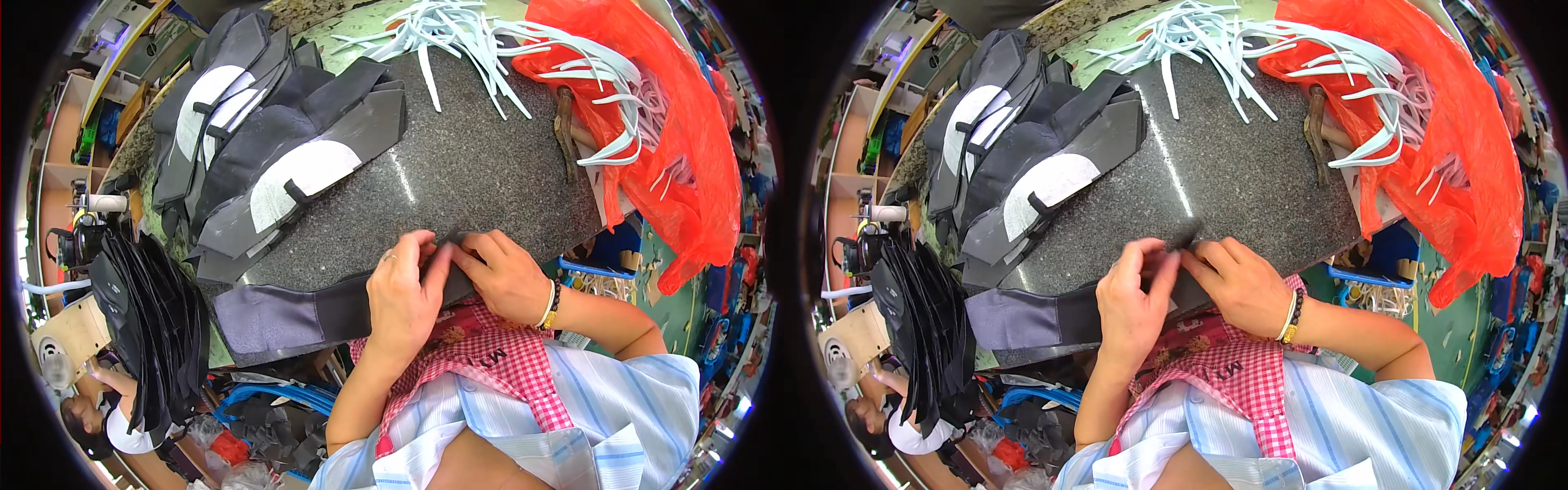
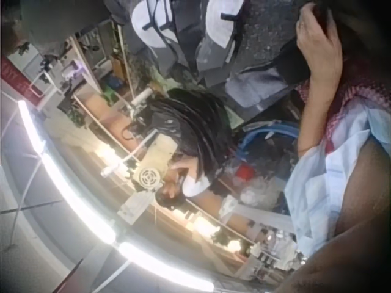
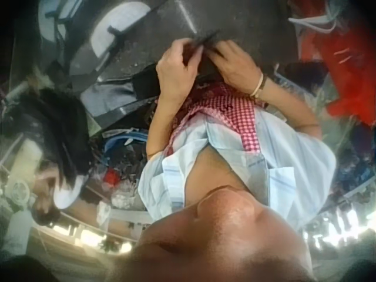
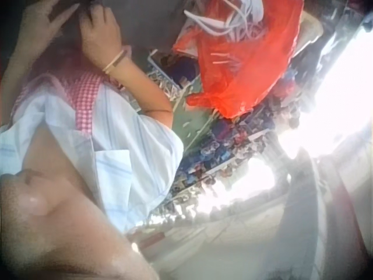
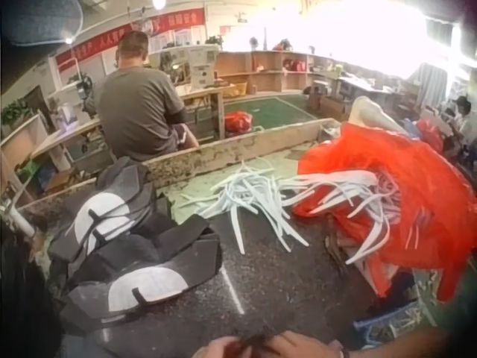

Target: The person takes shoe upper components from a stack, manually applies white adhesive strips along the edges, and presses them down with their hands.

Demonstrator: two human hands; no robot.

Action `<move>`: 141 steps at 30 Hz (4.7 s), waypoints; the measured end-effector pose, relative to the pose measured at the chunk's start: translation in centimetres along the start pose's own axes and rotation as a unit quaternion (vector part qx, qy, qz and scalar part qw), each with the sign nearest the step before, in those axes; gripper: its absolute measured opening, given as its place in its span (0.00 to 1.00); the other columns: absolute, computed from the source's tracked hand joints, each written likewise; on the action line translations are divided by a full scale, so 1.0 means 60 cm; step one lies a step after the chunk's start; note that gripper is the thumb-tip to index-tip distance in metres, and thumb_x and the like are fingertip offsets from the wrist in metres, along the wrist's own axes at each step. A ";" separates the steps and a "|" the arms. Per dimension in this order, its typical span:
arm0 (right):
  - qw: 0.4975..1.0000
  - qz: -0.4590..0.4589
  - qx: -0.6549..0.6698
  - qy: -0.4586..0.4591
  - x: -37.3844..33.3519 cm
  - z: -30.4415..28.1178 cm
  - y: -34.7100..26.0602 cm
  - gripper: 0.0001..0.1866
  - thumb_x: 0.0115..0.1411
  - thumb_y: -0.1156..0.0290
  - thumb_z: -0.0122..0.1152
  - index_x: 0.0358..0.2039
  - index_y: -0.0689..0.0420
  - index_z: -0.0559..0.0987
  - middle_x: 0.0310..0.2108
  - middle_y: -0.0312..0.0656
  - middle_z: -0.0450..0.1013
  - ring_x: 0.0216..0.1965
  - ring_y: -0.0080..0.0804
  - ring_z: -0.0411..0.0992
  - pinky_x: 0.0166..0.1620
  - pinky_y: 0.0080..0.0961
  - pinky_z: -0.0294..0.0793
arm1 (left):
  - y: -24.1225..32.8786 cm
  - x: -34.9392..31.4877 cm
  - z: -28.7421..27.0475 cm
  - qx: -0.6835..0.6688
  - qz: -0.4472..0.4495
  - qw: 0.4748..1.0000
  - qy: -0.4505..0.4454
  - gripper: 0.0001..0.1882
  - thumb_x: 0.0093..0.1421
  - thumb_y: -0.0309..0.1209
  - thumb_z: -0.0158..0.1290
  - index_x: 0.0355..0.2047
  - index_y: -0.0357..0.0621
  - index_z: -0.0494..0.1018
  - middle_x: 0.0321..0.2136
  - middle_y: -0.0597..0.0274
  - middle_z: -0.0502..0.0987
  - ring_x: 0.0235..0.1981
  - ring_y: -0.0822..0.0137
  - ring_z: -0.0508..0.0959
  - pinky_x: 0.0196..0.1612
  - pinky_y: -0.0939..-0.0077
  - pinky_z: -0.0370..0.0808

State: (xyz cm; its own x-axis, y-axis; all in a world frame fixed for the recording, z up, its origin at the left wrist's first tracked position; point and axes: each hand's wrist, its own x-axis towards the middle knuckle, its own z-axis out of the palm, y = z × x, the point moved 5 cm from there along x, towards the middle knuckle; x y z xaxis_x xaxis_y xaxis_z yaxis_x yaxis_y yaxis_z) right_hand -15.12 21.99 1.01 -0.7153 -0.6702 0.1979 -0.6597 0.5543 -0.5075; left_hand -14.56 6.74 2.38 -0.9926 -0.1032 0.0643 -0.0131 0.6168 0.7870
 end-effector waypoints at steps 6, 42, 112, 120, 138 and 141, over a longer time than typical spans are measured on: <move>0.999 -0.027 0.039 -0.012 -0.004 -0.003 0.012 0.28 0.47 0.76 0.60 0.53 0.63 0.75 0.43 0.45 0.69 0.41 0.42 0.69 0.46 0.34 0.74 | -0.002 -0.021 -0.003 0.019 0.065 0.997 0.038 0.08 0.61 0.23 0.56 0.40 0.36 0.76 0.29 0.46 0.80 0.30 0.49 0.82 0.34 0.63 0.77; 0.964 -0.177 -0.048 -0.194 0.007 0.018 -0.020 0.43 0.48 0.58 0.68 0.63 0.65 0.66 0.67 0.46 0.60 0.67 0.37 0.60 0.67 0.34 0.60 | -0.026 -0.106 -0.081 0.356 0.159 0.910 -0.144 0.19 0.55 0.37 0.63 0.45 0.41 0.79 0.47 0.54 0.81 0.48 0.60 0.81 0.53 0.58 0.73; 0.954 -0.109 0.064 -0.271 0.258 -0.012 0.070 0.17 0.57 0.56 0.60 0.38 0.55 0.83 0.34 0.44 0.80 0.38 0.46 0.79 0.46 0.41 0.76 | -0.099 0.057 -0.152 0.390 0.261 0.868 0.161 0.15 0.58 0.26 0.56 0.47 0.49 0.77 0.48 0.46 0.78 0.46 0.48 0.81 0.44 0.60 0.80; 0.912 0.337 -0.171 0.160 0.274 -0.175 0.375 0.21 0.50 0.55 0.70 0.40 0.56 0.83 0.42 0.49 0.77 0.43 0.43 0.77 0.46 0.37 0.76 | 0.051 0.022 -0.213 0.291 0.279 0.862 0.306 0.17 0.55 0.17 0.55 0.46 0.41 0.78 0.44 0.53 0.79 0.43 0.49 0.80 0.45 0.59 0.77; 0.486 0.184 0.850 -0.079 0.144 -0.035 0.030 0.15 0.71 0.60 0.48 0.44 0.60 0.74 0.30 0.38 0.72 0.29 0.24 0.71 0.32 0.23 0.71 | -0.027 -0.105 -0.056 0.250 0.169 0.946 -0.116 0.20 0.54 0.27 0.60 0.48 0.37 0.75 0.47 0.52 0.77 0.46 0.55 0.79 0.50 0.66 0.75; 0.624 0.177 0.759 -0.066 0.113 -0.004 -0.043 0.17 0.72 0.59 0.47 0.42 0.62 0.75 0.35 0.43 0.77 0.32 0.27 0.74 0.37 0.25 0.75 | -0.029 -0.082 -0.102 -0.307 -0.098 0.944 -0.071 0.35 0.51 0.31 0.70 0.57 0.39 0.68 0.42 0.57 0.79 0.43 0.68 0.79 0.46 0.73 0.77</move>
State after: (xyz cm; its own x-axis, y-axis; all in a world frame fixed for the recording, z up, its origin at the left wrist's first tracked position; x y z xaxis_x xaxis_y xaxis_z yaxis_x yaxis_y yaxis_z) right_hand -18.33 16.13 3.89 -0.6625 -0.7292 -0.1713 0.5832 -0.3587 -0.7288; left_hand -8.90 1.38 4.43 -0.9850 -0.0360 -0.1685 -0.1693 0.0226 0.9853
